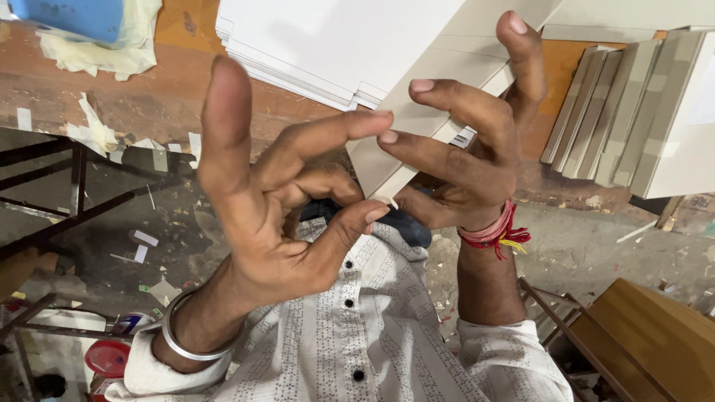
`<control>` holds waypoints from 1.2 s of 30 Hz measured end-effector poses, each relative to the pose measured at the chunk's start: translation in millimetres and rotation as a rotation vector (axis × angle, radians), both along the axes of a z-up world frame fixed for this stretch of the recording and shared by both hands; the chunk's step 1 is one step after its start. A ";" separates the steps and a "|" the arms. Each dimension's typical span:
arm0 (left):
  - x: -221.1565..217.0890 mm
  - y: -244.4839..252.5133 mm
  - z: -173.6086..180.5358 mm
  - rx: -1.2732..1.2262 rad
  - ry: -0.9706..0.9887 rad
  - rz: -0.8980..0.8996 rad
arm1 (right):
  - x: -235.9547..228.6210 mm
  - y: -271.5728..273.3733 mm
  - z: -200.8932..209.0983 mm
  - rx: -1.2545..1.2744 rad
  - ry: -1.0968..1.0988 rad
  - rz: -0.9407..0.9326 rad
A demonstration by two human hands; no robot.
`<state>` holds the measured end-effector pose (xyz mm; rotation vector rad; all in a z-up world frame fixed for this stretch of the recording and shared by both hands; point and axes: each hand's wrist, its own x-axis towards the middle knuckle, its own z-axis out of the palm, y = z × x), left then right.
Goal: The person assembles small photo frames by hand, applying adhesive tape to the edges of the frame pieces and pressing them together. The person handles frame components and tape, stacking completed frames on the table.
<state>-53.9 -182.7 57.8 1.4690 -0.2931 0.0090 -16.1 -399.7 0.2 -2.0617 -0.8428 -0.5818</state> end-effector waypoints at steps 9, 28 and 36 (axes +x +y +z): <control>2.6 9.3 -24.1 -0.103 0.254 -0.070 | 1.3 -1.7 -1.5 -0.031 -0.046 0.006; 1.0 31.8 -60.5 0.214 -0.027 0.060 | 3.3 4.2 -11.1 0.024 -0.103 -0.016; 7.9 0.4 -26.8 0.010 -0.112 -0.024 | -1.8 14.4 2.7 -0.016 -0.036 -0.077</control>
